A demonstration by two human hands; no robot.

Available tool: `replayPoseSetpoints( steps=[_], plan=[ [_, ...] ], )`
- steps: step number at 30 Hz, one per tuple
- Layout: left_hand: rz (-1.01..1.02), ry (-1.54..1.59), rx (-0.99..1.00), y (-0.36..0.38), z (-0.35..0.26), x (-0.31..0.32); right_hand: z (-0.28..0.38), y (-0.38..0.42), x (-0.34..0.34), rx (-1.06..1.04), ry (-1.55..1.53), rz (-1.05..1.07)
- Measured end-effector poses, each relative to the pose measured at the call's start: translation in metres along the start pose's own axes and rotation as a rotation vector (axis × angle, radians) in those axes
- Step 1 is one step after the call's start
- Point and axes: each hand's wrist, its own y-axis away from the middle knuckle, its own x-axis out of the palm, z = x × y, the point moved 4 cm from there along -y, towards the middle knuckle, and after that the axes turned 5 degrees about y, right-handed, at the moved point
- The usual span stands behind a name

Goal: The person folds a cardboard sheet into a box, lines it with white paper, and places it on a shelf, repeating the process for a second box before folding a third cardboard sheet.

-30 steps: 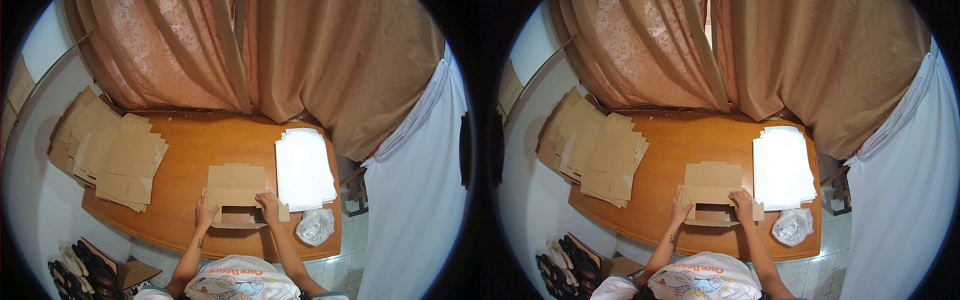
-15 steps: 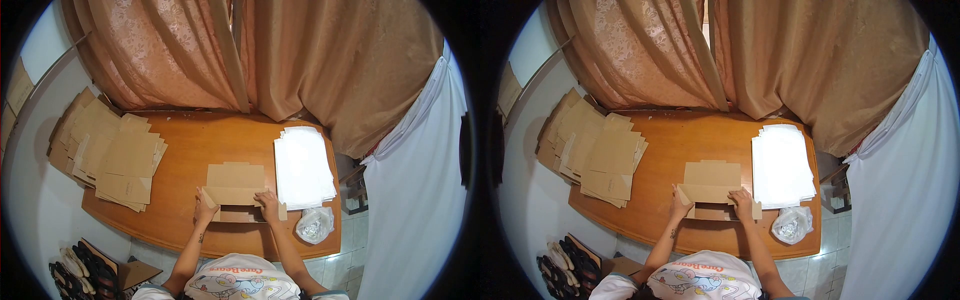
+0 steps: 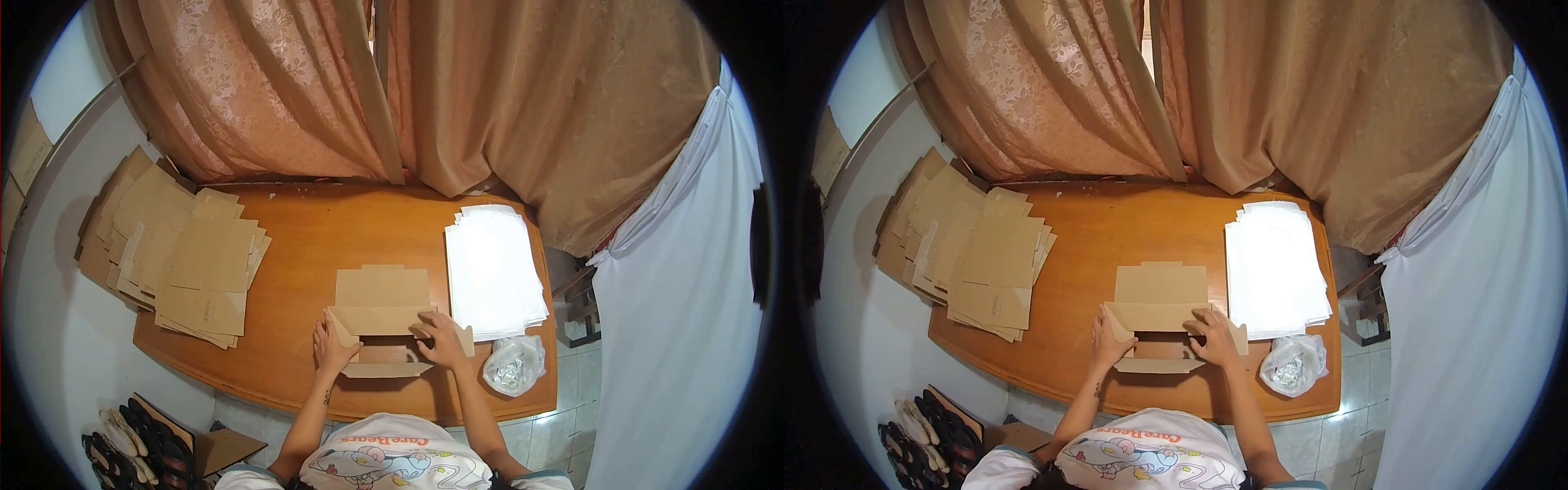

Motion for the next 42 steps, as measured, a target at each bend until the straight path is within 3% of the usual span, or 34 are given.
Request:
replayPoseSetpoints(
  steps=[4,7,8,10,11,12,14,21,31,39,42],
  plan=[
    [-0.087,-0.091,0.106,0.004,-0.009,-0.004,0.0,0.015,-0.025,0.152,0.309,-0.165],
    [-0.114,-0.132,0.231,0.0,-0.022,-0.009,-0.013,0.037,-0.047,0.742,0.446,-0.187],
    [-0.11,-0.153,0.294,-0.002,-0.027,-0.009,-0.02,0.042,-0.049,0.742,0.447,-0.188],
    [-0.069,-0.178,0.385,-0.008,-0.032,-0.005,-0.032,0.047,-0.044,0.844,-0.083,-0.076],
    [-0.029,-0.204,0.473,-0.011,-0.037,-0.002,-0.025,0.046,-0.042,0.715,-0.031,-0.042],
    [-0.027,-0.201,0.48,-0.015,-0.04,-0.001,-0.017,0.043,-0.041,0.718,-0.028,-0.048],
    [0.174,-0.206,0.557,-0.02,-0.047,0.007,0.003,0.03,-0.033,0.517,-0.176,-0.033],
    [0.194,-0.291,0.578,-0.028,-0.051,0.026,0.003,0.025,0.009,0.316,-0.056,0.112],
    [0.181,-0.271,0.572,-0.022,-0.047,0.028,-0.006,0.023,0.019,0.302,0.082,0.25],
    [0.183,-0.283,0.562,-0.022,-0.048,0.027,-0.001,0.005,0.029,0.532,0.337,0.666],
    [0.194,-0.245,0.549,-0.02,-0.051,0.021,-0.009,0.009,0.039,0.534,0.321,0.581]
  ],
)
